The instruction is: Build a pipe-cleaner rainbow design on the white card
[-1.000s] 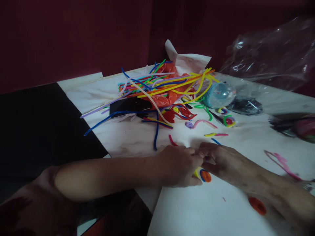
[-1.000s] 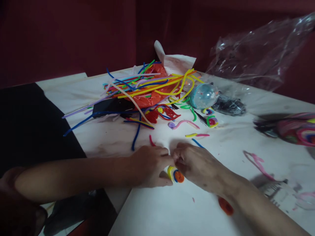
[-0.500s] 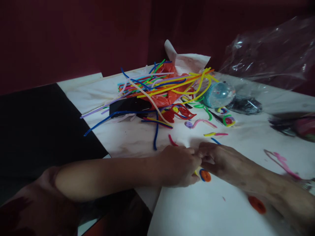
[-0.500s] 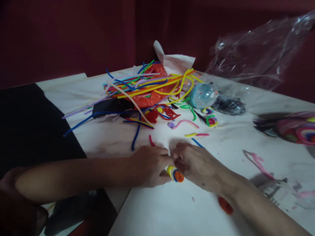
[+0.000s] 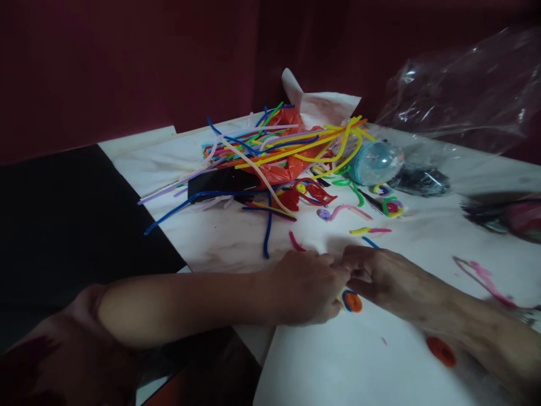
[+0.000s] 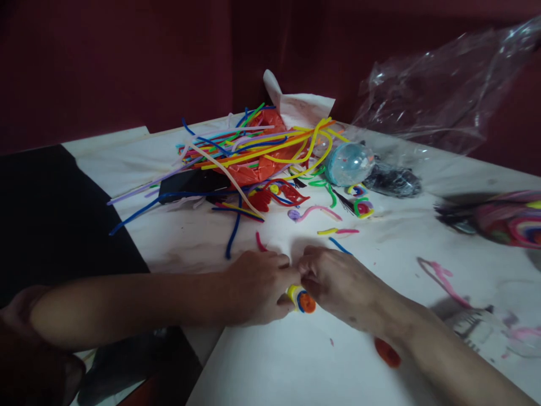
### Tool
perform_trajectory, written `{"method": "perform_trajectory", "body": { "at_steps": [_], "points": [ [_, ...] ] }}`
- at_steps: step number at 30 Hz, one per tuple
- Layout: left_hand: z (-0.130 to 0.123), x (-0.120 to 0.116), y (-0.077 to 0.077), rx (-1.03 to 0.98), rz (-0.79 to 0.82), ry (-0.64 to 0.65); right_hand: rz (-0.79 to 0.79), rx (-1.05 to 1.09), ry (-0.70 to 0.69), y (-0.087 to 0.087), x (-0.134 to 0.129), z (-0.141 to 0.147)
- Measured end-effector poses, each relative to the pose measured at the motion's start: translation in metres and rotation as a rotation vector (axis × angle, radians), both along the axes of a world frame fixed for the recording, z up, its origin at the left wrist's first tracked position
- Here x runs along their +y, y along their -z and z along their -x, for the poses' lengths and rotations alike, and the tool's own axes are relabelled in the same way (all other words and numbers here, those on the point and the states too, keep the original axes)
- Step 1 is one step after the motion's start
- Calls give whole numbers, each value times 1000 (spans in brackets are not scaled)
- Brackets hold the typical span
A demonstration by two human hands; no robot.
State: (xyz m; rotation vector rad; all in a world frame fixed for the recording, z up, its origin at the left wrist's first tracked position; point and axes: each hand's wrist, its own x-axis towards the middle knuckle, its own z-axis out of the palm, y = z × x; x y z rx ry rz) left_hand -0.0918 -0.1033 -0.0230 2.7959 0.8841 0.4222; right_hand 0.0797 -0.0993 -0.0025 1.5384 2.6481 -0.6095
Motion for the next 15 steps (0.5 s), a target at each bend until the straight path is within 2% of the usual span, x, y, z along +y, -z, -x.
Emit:
{"method": "perform_trajectory", "body": {
  "at_steps": [8, 15],
  "points": [
    [-1, -1, 1, 27, -8, -34, 52, -48, -12, -7, 0, 4],
    [0, -1, 2, -22, -20, -31, 1, -134, 4, -4, 2, 6]
  ]
}}
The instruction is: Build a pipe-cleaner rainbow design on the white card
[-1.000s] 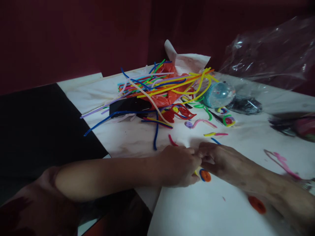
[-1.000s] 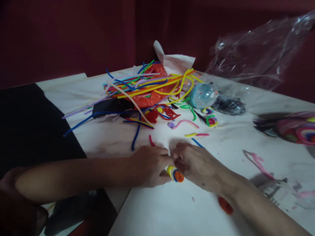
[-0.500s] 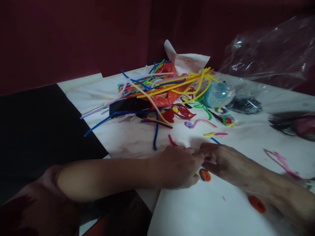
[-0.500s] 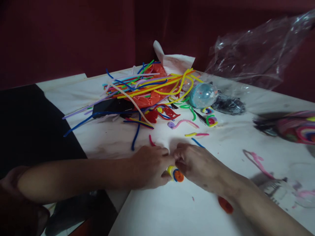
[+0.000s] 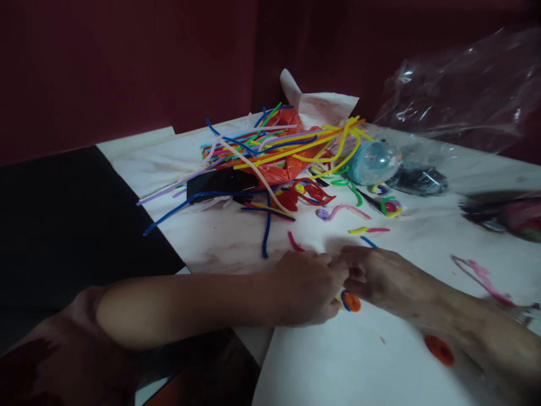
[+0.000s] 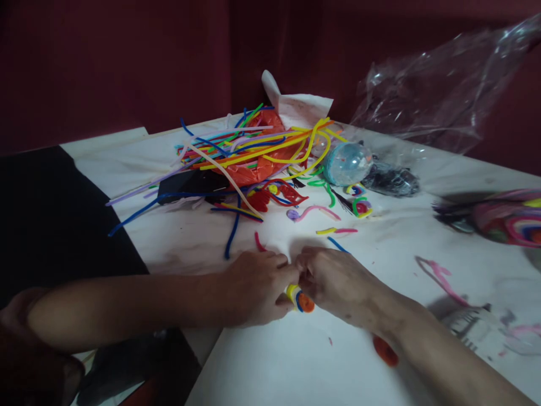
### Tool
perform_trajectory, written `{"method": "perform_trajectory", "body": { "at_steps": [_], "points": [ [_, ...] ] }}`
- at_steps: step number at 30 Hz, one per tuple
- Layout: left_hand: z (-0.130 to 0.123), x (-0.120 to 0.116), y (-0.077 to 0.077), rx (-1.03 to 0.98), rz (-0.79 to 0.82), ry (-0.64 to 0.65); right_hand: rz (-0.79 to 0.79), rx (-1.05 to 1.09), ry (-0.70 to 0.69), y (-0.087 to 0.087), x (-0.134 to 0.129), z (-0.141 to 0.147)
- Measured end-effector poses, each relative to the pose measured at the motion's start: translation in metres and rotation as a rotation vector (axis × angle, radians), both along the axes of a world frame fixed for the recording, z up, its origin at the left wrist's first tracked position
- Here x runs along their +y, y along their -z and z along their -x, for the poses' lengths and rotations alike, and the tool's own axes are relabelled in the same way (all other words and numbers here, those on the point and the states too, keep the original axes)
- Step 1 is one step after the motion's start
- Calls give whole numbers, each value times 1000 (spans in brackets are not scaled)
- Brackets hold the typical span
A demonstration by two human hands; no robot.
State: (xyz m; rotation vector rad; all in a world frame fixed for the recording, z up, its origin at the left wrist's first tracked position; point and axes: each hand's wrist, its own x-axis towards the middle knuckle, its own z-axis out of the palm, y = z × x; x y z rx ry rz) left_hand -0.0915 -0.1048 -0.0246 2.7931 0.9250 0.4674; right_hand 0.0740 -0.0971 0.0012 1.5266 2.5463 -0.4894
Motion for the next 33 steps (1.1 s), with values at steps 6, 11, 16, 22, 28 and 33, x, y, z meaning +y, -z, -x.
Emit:
{"method": "perform_trajectory", "body": {
  "at_steps": [6, 11, 16, 22, 28, 33],
  "points": [
    [0, 1, 1, -14, 23, 11, 17, 26, 15, -1, -1, -1],
    [-1, 2, 2, -24, 17, 3, 8, 55, 10, 3, 0, -2],
    [-1, 1, 0, 6, 31, 0, 15, 108, 12, 4, 0, -5],
    [1, 2, -1, 31, 47, 2, 42, 353, 143, -6, -9, -22],
    [0, 2, 1, 46, 54, -14, -94, 309, 163, 7, -40, -29],
    [-1, 3, 0, 48, 114, -15, -208, 325, -15, 17, -50, -23]
  ]
}}
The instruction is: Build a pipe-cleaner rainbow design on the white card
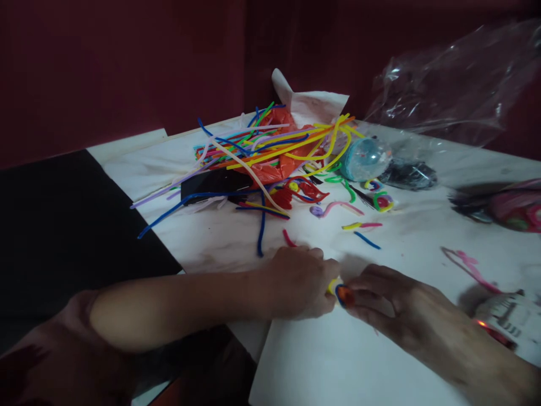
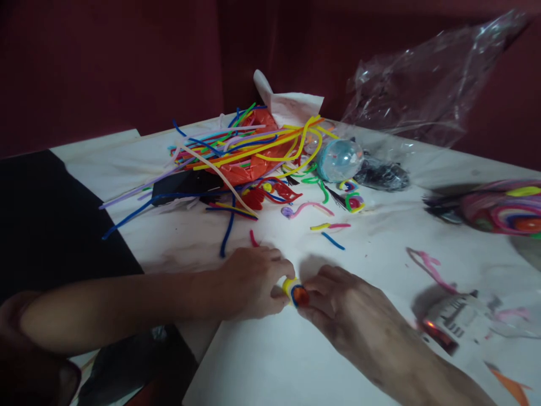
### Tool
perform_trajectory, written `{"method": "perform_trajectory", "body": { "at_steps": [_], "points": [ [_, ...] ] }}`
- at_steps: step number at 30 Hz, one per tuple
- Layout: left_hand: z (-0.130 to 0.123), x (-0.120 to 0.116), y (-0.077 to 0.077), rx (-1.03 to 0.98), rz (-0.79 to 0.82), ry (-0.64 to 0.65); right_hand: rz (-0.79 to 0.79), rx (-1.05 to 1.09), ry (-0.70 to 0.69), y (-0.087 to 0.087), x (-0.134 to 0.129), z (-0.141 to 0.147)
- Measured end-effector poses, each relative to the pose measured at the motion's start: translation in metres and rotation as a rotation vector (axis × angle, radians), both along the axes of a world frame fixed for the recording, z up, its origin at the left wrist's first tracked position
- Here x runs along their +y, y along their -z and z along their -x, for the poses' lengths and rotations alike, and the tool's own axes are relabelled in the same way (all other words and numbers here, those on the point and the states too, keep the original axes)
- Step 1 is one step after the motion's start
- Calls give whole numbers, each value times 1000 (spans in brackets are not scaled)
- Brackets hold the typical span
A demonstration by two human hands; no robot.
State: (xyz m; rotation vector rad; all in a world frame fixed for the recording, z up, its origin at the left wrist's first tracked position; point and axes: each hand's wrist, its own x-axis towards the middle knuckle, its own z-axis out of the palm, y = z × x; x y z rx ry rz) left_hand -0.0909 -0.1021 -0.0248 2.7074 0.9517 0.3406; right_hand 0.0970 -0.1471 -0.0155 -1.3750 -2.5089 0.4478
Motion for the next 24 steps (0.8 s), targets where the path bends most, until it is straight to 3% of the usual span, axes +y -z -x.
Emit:
{"method": "perform_trajectory", "body": {
  "at_steps": [11, 24],
  "points": [
    [-2, 7, -4, 35, 51, 37, 85, -32, 73, -4, -3, 2],
    [-2, 6, -4, 39, 26, 21, -17, -113, 60, 1, -3, 6]
  ]
}}
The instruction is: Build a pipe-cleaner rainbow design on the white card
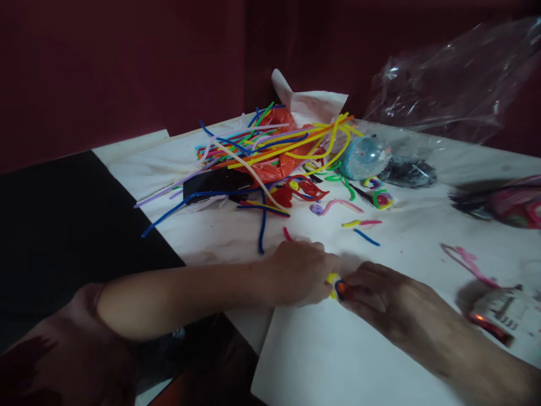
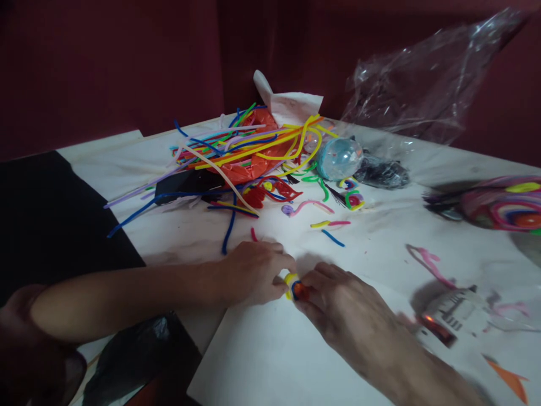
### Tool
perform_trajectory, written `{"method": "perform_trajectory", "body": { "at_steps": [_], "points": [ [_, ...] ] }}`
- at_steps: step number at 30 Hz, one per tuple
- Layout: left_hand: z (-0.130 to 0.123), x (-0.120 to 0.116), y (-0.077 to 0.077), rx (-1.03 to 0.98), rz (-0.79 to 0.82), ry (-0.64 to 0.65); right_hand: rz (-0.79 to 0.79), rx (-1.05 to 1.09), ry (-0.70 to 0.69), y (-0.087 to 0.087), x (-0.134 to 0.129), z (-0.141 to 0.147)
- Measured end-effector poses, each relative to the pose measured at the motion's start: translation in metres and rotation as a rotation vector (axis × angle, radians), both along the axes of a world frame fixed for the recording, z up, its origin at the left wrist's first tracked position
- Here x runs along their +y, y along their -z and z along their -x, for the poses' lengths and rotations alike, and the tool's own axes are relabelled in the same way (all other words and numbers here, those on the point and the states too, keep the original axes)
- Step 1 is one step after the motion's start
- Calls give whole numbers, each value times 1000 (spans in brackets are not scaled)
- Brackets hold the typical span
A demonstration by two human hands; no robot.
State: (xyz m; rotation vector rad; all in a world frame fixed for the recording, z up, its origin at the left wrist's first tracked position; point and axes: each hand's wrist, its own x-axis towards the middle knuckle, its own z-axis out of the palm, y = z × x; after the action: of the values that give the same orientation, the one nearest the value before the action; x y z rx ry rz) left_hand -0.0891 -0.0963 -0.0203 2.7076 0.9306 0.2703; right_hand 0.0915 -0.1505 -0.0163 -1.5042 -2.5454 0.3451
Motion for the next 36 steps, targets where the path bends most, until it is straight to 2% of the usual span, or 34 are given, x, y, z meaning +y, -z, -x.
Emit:
{"method": "perform_trajectory", "body": {
  "at_steps": [5, 15, 20, 30, 36],
  "points": [
    [1, 1, 2, -42, 10, 22, 38, 27, -1, 0, 0, -1],
    [1, 2, 2, -63, 23, 35, 5, 30, -19, 0, 1, 3],
    [1, 2, -1, -51, 58, 27, 47, 1, 51, -1, 1, 5],
    [2, 3, 0, -57, 75, 34, 4, -68, 162, -1, 0, 13],
    [2, 3, -1, -59, 84, 33, 102, -241, 277, -8, 3, 25]
  ]
}}
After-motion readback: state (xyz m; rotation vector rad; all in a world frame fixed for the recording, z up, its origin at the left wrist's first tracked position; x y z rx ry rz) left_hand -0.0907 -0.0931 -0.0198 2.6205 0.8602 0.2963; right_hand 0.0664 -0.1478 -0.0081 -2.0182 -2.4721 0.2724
